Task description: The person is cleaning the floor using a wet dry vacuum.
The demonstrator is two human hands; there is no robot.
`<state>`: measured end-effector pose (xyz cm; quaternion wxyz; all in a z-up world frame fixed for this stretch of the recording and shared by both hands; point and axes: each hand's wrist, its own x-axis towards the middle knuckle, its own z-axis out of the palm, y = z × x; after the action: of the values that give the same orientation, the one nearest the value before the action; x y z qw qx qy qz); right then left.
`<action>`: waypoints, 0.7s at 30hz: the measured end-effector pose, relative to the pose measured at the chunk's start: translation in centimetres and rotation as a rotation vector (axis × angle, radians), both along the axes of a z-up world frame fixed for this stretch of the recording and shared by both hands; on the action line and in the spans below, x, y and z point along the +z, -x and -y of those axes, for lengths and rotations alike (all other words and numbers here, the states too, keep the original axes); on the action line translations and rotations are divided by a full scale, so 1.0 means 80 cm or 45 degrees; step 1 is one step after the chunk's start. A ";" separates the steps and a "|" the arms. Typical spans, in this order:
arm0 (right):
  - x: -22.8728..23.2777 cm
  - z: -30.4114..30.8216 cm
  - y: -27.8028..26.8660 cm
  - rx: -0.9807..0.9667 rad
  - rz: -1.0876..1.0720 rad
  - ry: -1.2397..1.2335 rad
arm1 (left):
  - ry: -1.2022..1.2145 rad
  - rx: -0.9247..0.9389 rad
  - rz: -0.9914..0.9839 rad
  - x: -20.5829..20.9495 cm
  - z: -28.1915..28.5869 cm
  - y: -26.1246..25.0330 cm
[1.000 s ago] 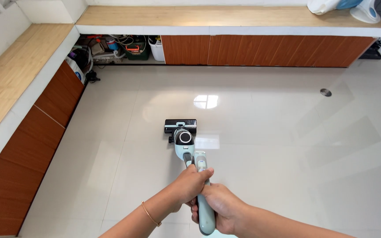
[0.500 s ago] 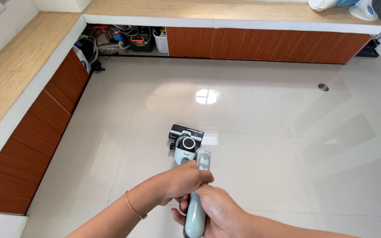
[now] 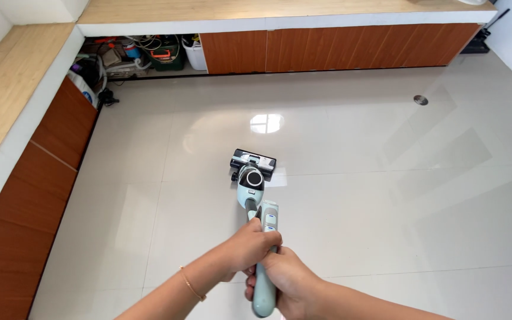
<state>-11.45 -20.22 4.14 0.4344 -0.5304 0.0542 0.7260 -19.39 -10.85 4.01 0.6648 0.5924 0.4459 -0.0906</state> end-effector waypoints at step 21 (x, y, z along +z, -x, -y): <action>-0.097 -0.203 -0.256 0.193 0.328 -0.042 | -0.024 0.244 0.086 -0.107 -0.189 -0.252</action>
<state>9.06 -4.01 -3.61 0.3904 -0.6144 -0.0542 0.6835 0.77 4.26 -4.54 0.6795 0.5560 0.4787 -0.0022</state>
